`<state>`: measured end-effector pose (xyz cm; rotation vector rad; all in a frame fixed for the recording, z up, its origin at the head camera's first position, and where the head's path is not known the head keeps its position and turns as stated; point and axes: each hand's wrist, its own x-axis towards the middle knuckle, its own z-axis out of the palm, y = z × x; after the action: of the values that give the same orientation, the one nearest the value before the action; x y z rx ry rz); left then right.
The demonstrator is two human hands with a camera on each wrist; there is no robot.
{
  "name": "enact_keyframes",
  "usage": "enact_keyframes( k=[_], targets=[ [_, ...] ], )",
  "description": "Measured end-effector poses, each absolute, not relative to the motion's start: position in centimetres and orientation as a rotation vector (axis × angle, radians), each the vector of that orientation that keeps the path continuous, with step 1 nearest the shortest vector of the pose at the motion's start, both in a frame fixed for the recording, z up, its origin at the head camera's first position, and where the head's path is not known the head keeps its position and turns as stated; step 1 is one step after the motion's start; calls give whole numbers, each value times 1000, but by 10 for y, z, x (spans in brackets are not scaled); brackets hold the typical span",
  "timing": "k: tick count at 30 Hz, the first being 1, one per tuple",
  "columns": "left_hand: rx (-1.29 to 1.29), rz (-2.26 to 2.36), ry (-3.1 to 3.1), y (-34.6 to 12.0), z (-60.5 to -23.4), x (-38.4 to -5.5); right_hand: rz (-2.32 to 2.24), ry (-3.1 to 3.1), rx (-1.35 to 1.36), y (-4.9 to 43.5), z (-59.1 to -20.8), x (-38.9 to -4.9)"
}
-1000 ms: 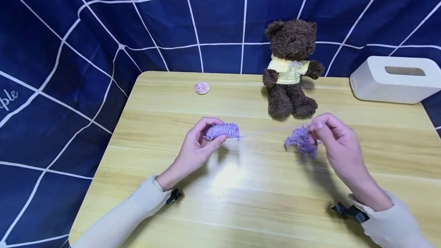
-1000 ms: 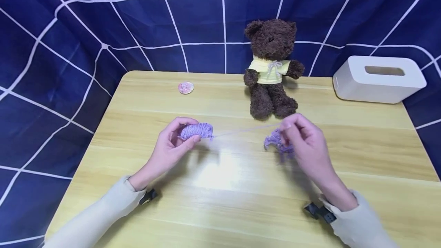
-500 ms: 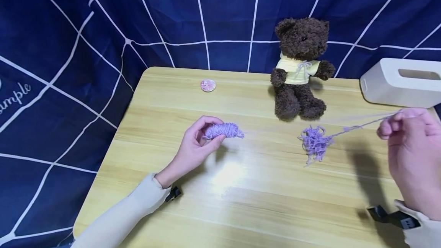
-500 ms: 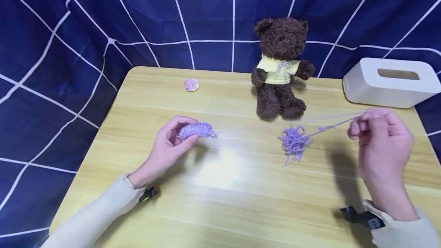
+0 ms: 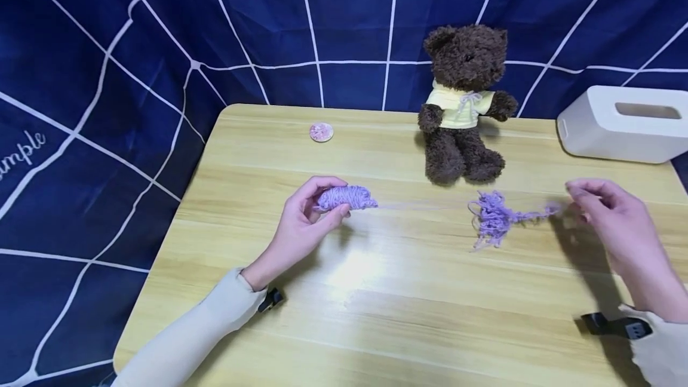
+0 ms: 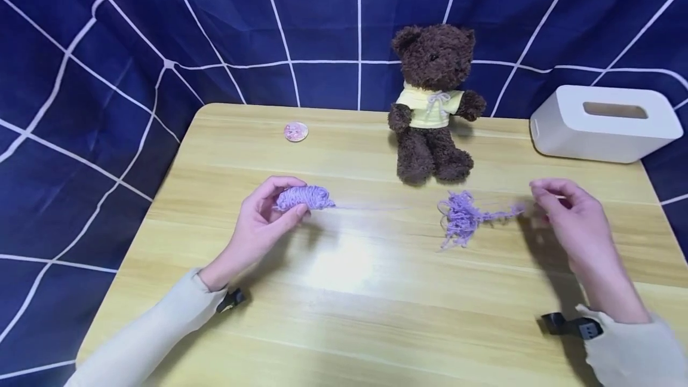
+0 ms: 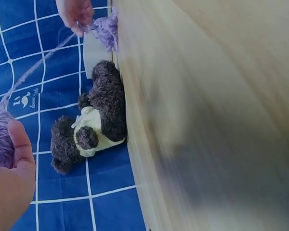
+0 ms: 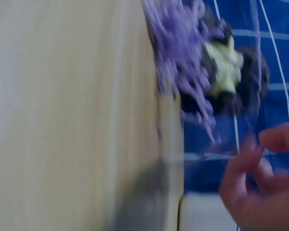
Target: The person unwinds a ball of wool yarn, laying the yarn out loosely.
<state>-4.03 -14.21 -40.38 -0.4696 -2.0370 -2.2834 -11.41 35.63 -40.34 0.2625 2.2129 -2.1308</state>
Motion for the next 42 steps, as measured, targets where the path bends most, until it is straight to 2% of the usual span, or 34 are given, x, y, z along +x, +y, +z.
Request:
enact_keyframes(
  k=[4, 6, 11, 15, 19, 25, 30, 35, 42],
  targets=[
    [-473, -2301, -2030, -139, -402, -39, -2157, 2303, 359, 317, -391, -109],
    [-466, -2309, -2031, -138, -402, -38, -2131, 2310, 296, 294, -384, -104],
    [-472, -2330, -2022, -133, -403, -34, -1733, 2423, -111, 226, -374, -86],
    [-503, -2304, -2016, -128, -402, -36, -1699, 2138, -446, 178, -378, -77],
    [-529, -2250, -2019, -123, -403, -39, -1668, 1959, -592, 156, -385, -68],
    [-505, -2219, -2038, -124, -404, -40, -1711, 2314, -675, 169, -381, -53],
    [-478, -2221, -2045, -127, -406, -40, -2136, 2271, -607, 203, -374, -57],
    [-467, -2202, -2049, -131, -408, -38, -2446, 2206, -366, 241, -369, -71],
    [-458, -2169, -2044, -137, -406, -39, -3172, 1702, 15, 288, -372, -98]
  ],
)
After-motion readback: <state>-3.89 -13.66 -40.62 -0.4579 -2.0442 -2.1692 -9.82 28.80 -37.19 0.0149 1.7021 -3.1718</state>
